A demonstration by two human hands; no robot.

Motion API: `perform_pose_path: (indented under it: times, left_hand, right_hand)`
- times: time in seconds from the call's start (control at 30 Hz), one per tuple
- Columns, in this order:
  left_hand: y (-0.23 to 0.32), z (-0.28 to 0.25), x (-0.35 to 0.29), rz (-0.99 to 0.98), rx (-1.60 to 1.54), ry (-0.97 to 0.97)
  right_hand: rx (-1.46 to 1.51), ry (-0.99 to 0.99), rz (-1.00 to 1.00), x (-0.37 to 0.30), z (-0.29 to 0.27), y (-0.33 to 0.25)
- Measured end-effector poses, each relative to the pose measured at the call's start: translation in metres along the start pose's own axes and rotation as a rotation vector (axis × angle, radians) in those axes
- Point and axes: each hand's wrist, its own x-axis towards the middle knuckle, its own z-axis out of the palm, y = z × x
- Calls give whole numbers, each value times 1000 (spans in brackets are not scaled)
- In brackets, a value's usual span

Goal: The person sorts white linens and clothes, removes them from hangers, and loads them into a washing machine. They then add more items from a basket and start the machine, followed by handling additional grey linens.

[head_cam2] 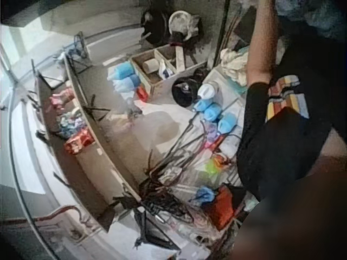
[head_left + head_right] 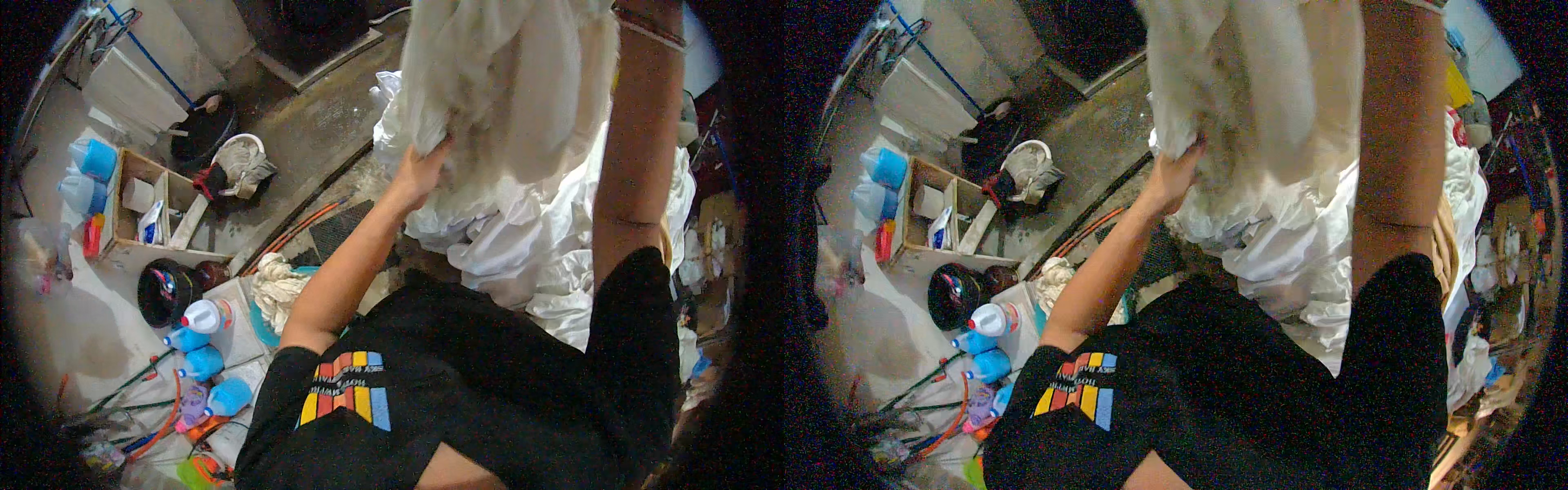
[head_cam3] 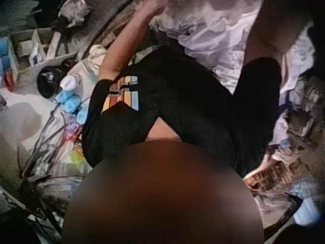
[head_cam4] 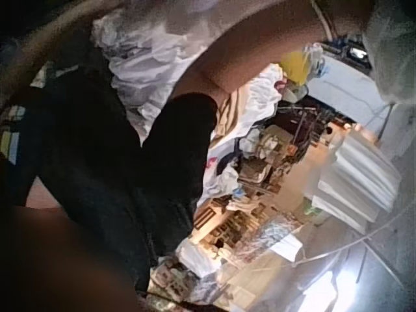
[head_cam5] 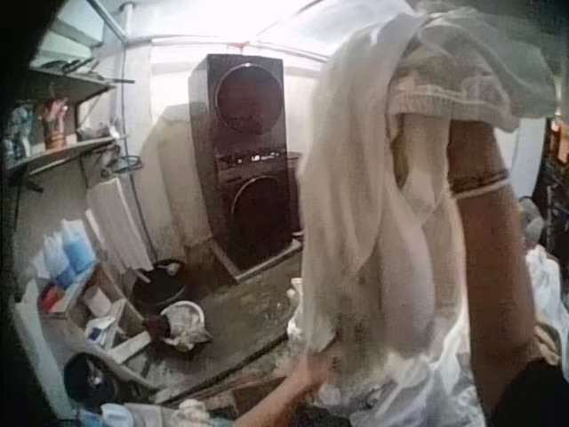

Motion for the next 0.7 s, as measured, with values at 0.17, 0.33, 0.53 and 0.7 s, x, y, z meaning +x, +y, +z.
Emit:
perform_pose_path:
  times: [0.17,0.33,0.53,0.7]
  left_hand:
    - [19,64,90,235,-438,-54]
    - [-42,68,119,-106,1141,-435]
    - [-143,49,77,90,835,-516]
    - [-131,19,55,106,739,-448]
  right_hand:
    - [-329,65,-48,25,-47,131]
    - [-395,-163,-163,-54,40,197]
    - [-329,-713,337,-249,197,198]
    - [-522,-747,383,-243,183,225]
